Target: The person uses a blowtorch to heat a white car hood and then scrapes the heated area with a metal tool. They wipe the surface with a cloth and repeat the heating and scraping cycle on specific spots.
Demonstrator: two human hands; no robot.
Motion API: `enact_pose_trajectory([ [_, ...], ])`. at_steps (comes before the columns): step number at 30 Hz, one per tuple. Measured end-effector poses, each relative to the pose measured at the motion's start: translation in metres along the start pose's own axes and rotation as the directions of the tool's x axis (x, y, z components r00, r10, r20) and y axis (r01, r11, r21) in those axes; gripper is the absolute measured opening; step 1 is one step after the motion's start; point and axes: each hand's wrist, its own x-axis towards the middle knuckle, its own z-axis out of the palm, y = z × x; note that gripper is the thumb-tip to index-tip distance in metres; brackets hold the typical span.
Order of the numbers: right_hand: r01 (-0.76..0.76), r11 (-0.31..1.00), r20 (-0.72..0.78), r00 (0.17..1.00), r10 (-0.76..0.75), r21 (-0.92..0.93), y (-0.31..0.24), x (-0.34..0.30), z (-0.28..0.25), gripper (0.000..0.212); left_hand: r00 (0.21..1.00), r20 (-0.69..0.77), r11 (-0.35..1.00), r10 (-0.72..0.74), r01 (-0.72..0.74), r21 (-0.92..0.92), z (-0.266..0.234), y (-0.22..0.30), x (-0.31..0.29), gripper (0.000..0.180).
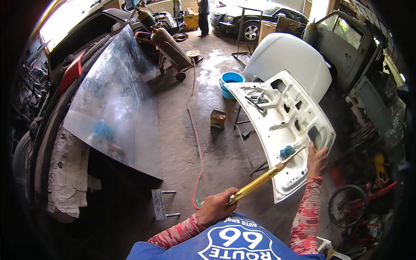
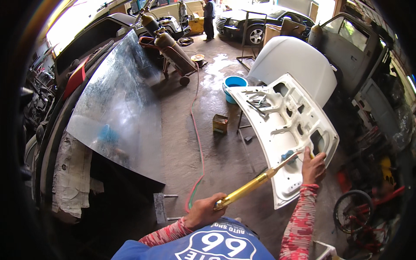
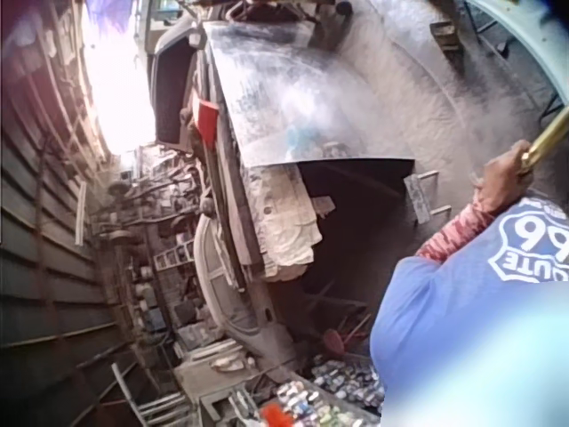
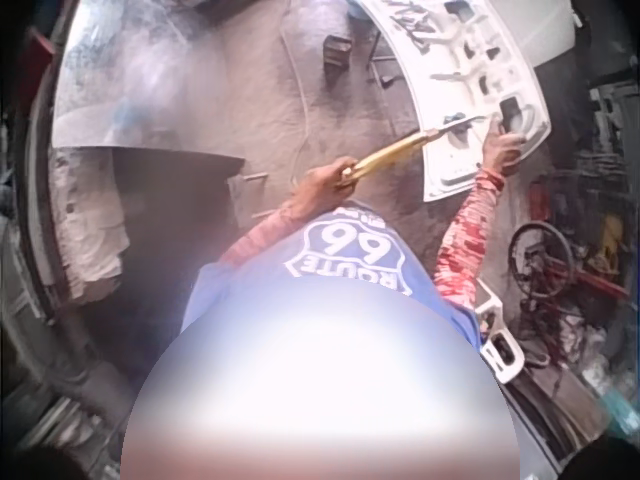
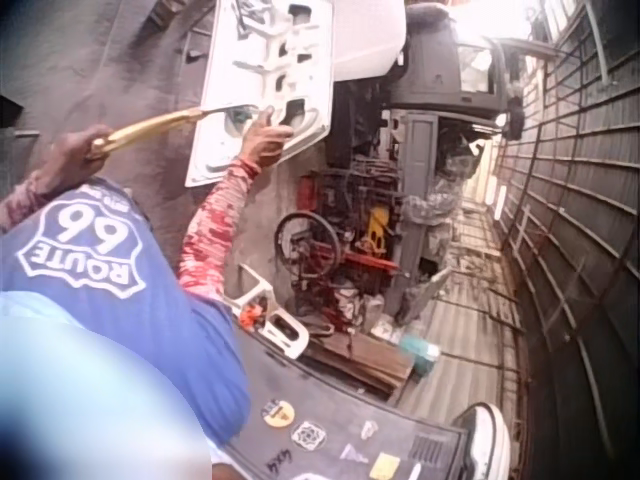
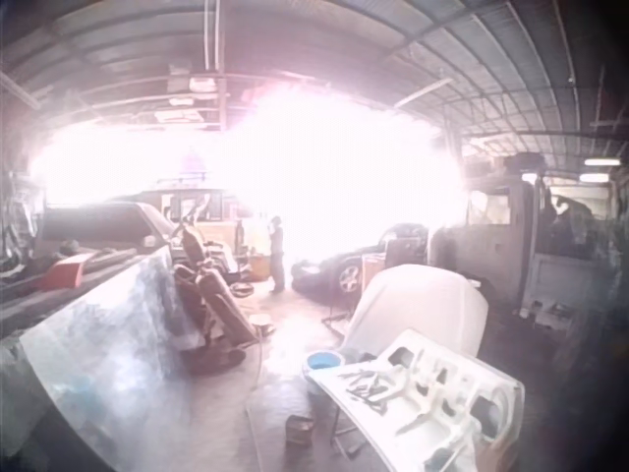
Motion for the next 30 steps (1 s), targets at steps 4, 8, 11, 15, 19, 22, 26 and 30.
enact_pose_trajectory([
  [4, 0.042, 0.999, -0.032, 0.999, -0.042, -0.008, -0.011, 0.005, -0.007, 0.066, 0.998, 0.034, 0.999, -0.049, 0.050, -0.016, 0.000, 0.000, -0.001, 0.039],
  [8, 0.038, 0.997, -0.001, 0.999, -0.038, 0.064, -0.020, 0.000, -0.009, 0.064, 0.998, 0.036, 0.999, -0.048, 0.048, -0.003, 0.000, 0.002, -0.001, 0.039],
  [11, 0.049, 0.996, -0.045, 0.998, -0.046, 0.073, -0.021, -0.005, -0.003, 0.059, 0.999, 0.029, 0.999, -0.034, 0.034, 0.001, -0.001, 0.003, 0.000, 0.040],
  [15, -0.003, 0.996, 0.013, 1.000, 0.002, 0.084, -0.006, -0.007, 0.002, 0.055, 0.996, -0.015, 0.995, -0.089, 0.090, 0.045, -0.001, -0.001, -0.001, 0.040],
  [19, -0.145, 0.989, 0.040, 0.989, 0.143, 0.040, 0.022, -0.013, -0.009, 0.063, 0.985, -0.131, 0.993, -0.109, 0.104, -0.049, -0.002, -0.008, 0.001, 0.040],
  [22, -0.185, 0.979, 0.161, 0.972, 0.169, 0.090, 0.034, -0.017, -0.015, 0.069, 0.983, -0.162, 0.996, -0.085, 0.082, -0.024, -0.002, -0.010, 0.003, 0.041],
  [26, -0.216, 0.958, 0.234, 0.957, 0.170, 0.187, 0.041, -0.020, -0.016, 0.072, 0.987, -0.068, 0.989, -0.142, 0.140, -0.037, 0.000, -0.009, 0.003, 0.046],
  [30, -0.251, 0.938, 0.221, 0.955, 0.199, 0.240, 0.047, -0.022, -0.010, 0.071, 0.987, -0.096, 0.990, -0.132, 0.125, -0.067, 0.004, -0.013, 0.002, 0.052],
])
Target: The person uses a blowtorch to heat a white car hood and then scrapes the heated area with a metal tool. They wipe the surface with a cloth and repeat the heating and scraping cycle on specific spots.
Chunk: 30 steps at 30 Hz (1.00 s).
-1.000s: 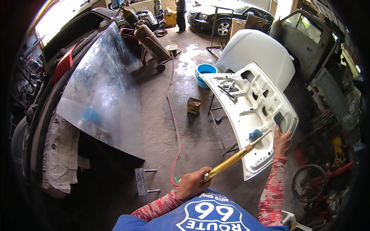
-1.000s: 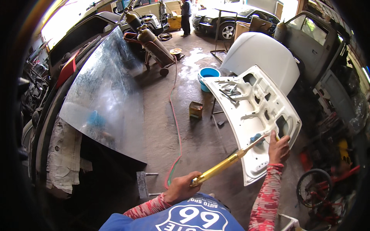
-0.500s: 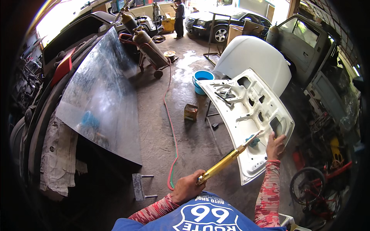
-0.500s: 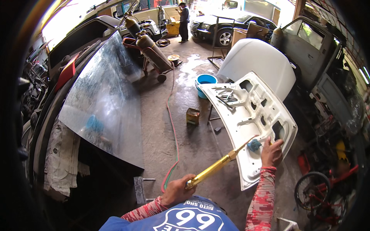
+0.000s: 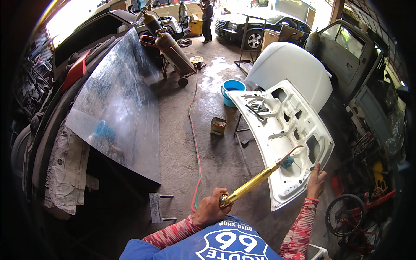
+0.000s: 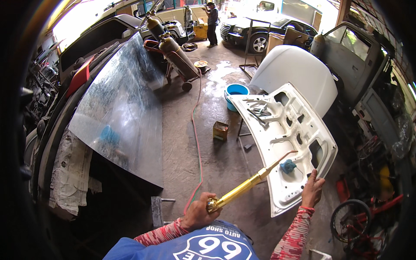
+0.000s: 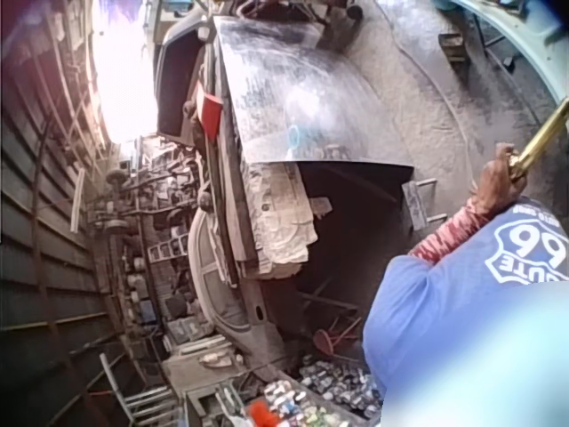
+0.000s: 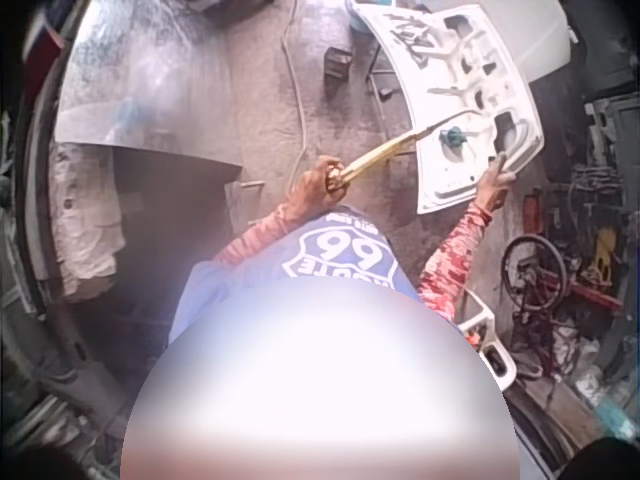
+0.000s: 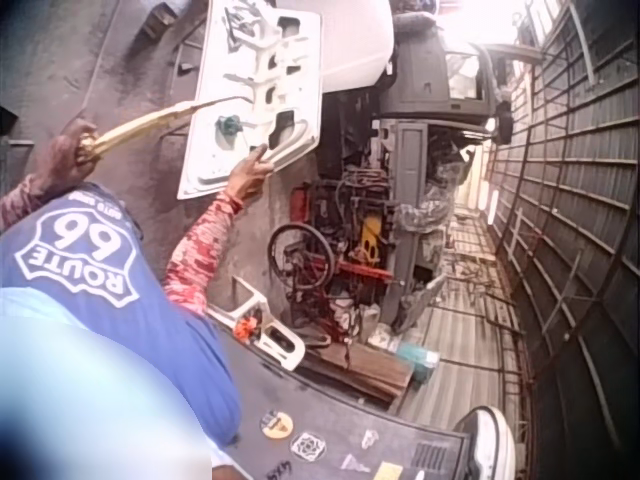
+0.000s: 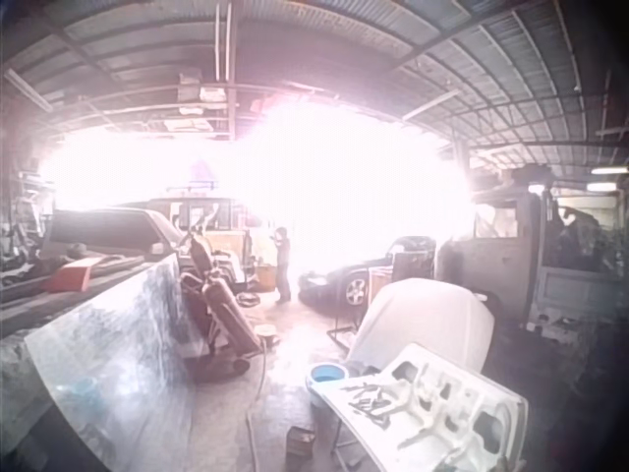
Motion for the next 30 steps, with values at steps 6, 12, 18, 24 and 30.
enact_pose_trajectory([
  [6, -0.009, 1.000, 0.011, 1.000, 0.009, 0.016, 0.002, 0.001, 0.002, 0.072, 0.996, -0.043, 0.995, 0.081, -0.078, 0.058, 0.005, -0.011, 0.000, 0.052],
  [12, 0.005, 1.000, 0.022, 1.000, -0.005, -0.005, -0.017, 0.005, 0.003, 0.072, 0.992, -0.035, 0.988, 0.120, -0.116, 0.099, 0.003, -0.007, 0.001, 0.050],
  [18, 0.074, 0.997, 0.042, 0.996, -0.074, -0.006, -0.036, 0.016, 0.010, 0.075, 0.992, 0.058, 0.990, 0.110, -0.115, 0.083, -0.003, 0.001, 0.004, 0.041],
  [24, 0.103, 0.990, 0.072, 0.993, -0.097, -0.091, -0.051, 0.018, 0.018, 0.082, 0.980, 0.136, 0.983, 0.143, -0.157, 0.099, -0.007, 0.004, 0.004, 0.037],
  [30, 0.108, 0.982, 0.067, 0.993, -0.099, -0.153, -0.050, 0.013, 0.019, 0.079, 0.979, 0.109, 0.976, 0.173, -0.185, 0.112, -0.006, 0.006, 0.001, 0.033],
])
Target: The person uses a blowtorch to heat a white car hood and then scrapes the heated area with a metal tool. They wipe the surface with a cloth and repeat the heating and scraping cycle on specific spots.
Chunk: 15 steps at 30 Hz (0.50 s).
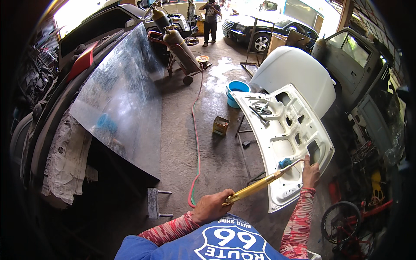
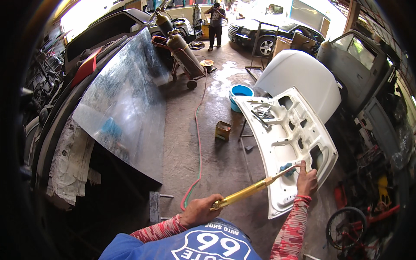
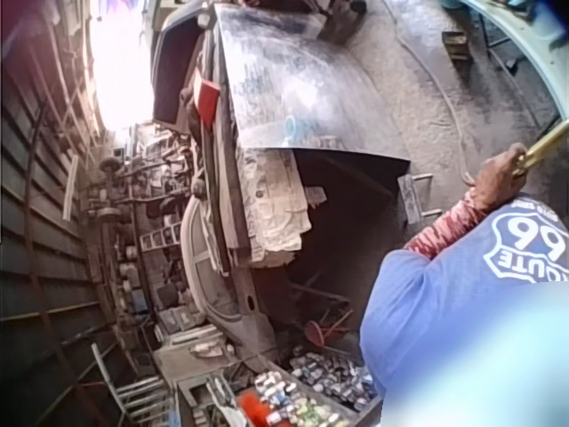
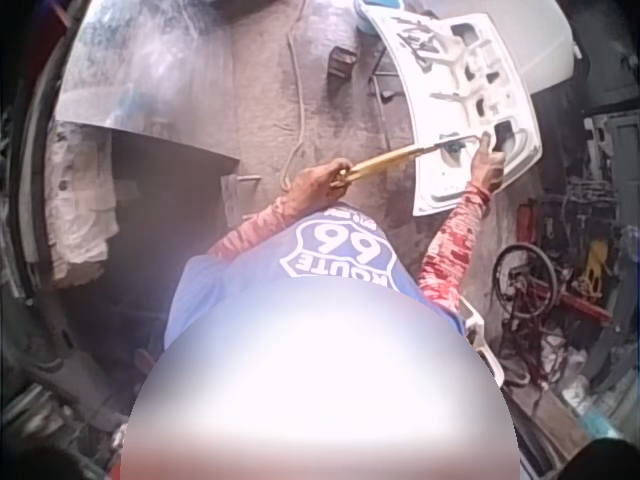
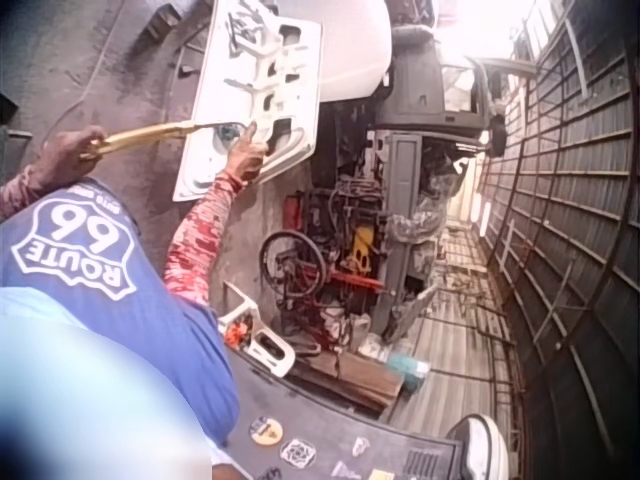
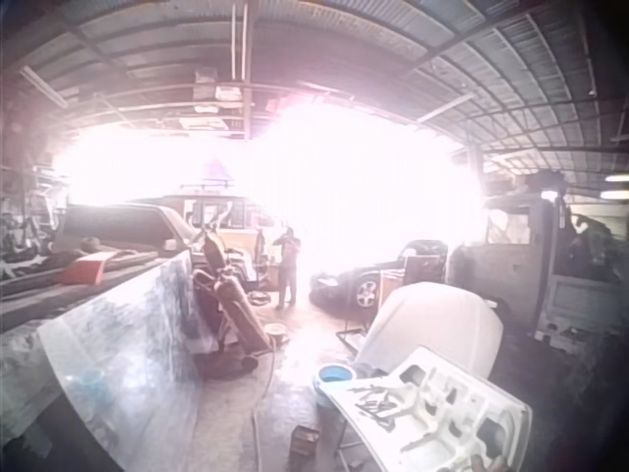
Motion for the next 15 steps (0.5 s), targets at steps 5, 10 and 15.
enact_pose_trajectory([
  [5, -0.016, 0.999, -0.076, 0.997, 0.013, -0.039, 0.014, 0.000, 0.009, 0.070, 0.998, 0.034, 0.999, -0.045, 0.045, 0.002, 0.001, 0.002, -0.004, 0.035],
  [10, -0.116, 0.993, -0.097, 0.989, 0.115, -0.004, 0.037, 0.000, 0.002, 0.073, 0.995, -0.029, 0.994, -0.095, 0.093, -0.050, 0.003, 0.004, -0.004, 0.039],
  [15, -0.133, 0.990, -0.030, 0.991, 0.134, 0.045, 0.054, -0.009, -0.012, 0.081, 0.989, -0.081, 0.986, -0.127, 0.118, -0.114, 0.005, 0.000, -0.001, 0.042],
])
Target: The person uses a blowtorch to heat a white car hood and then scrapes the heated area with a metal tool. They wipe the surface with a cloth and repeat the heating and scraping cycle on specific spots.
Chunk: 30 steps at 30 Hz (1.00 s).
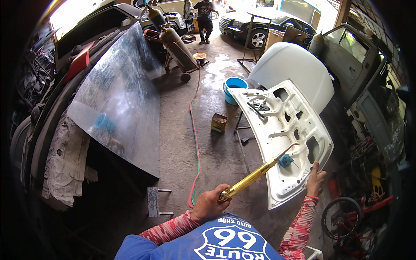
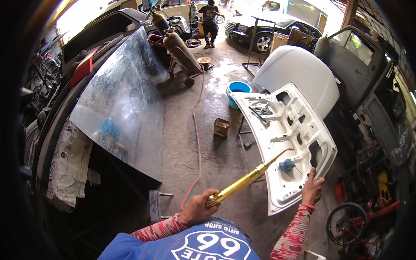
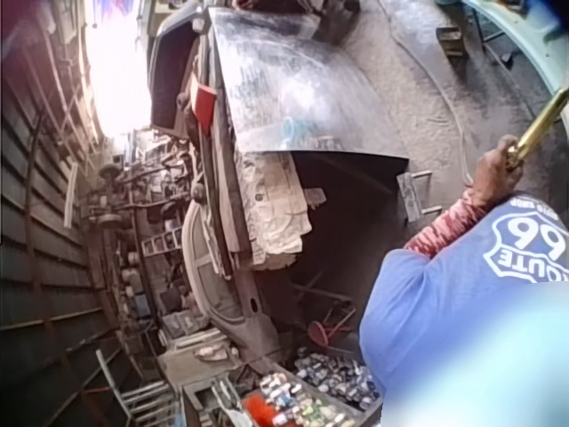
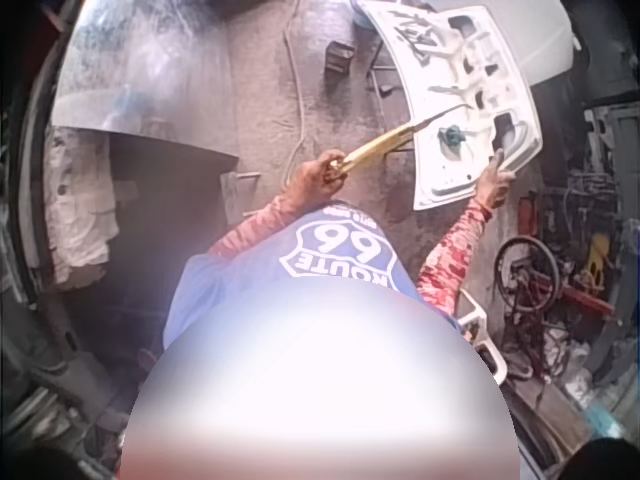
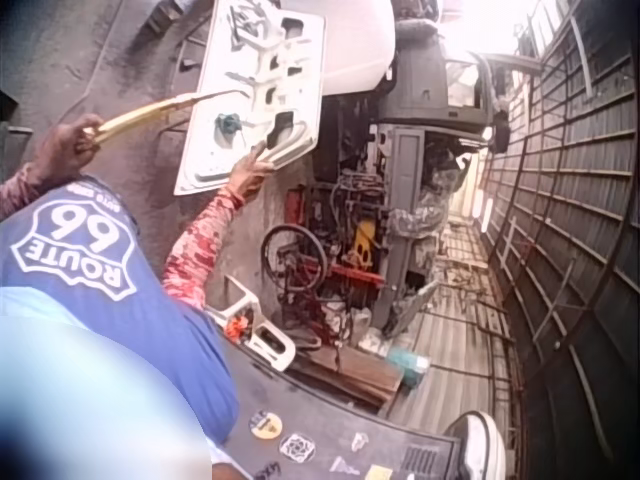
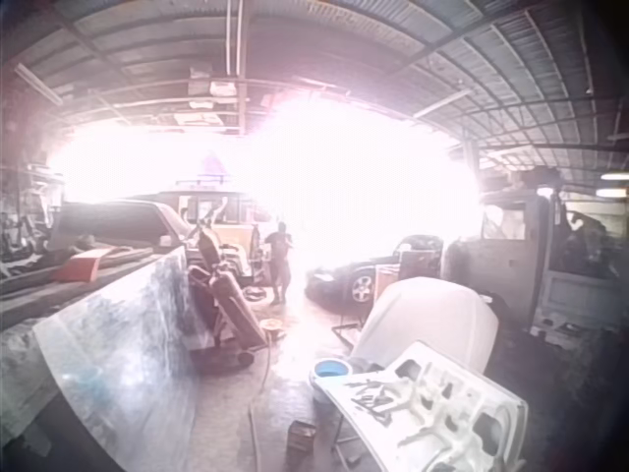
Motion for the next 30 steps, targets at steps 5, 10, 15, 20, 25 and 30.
enact_pose_trajectory([
  [5, 0.011, 0.998, 0.012, 1.000, -0.012, 0.069, -0.002, -0.002, -0.007, 0.080, 0.997, 0.063, 0.999, 0.050, -0.049, -0.010, 0.001, -0.005, 0.004, 0.045],
  [10, 0.042, 0.987, -0.041, 0.999, -0.036, 0.158, 0.000, -0.008, -0.005, 0.076, 0.995, 0.097, 1.000, -0.015, 0.013, 0.016, 0.003, -0.007, 0.004, 0.046],
  [15, 0.058, 0.976, -0.035, 0.998, -0.052, 0.211, 0.017, -0.006, 0.009, 0.071, 0.999, 0.020, 0.999, -0.049, 0.049, -0.017, 0.001, -0.005, 0.007, 0.045],
  [20, 0.041, 0.799, 0.386, 0.860, -0.334, 0.600, 0.019, -0.024, 0.009, 0.055, 0.993, -0.075, 0.996, -0.089, 0.089, 0.009, -0.003, -0.003, 0.006, 0.045],
  [25, -0.153, 0.644, 0.652, 0.337, -0.679, 0.750, -0.032, -0.112, 0.016, 0.048, 0.994, -0.094, 0.998, -0.057, 0.054, -0.026, -0.002, -0.006, 0.006, 0.046],
  [30, -0.353, 0.461, 0.572, 0.357, -0.738, 0.814, -0.075, -0.195, 0.025, 0.045, 0.997, 0.075, 0.994, -0.005, 0.013, -0.107, -0.001, -0.011, 0.009, 0.042],
])
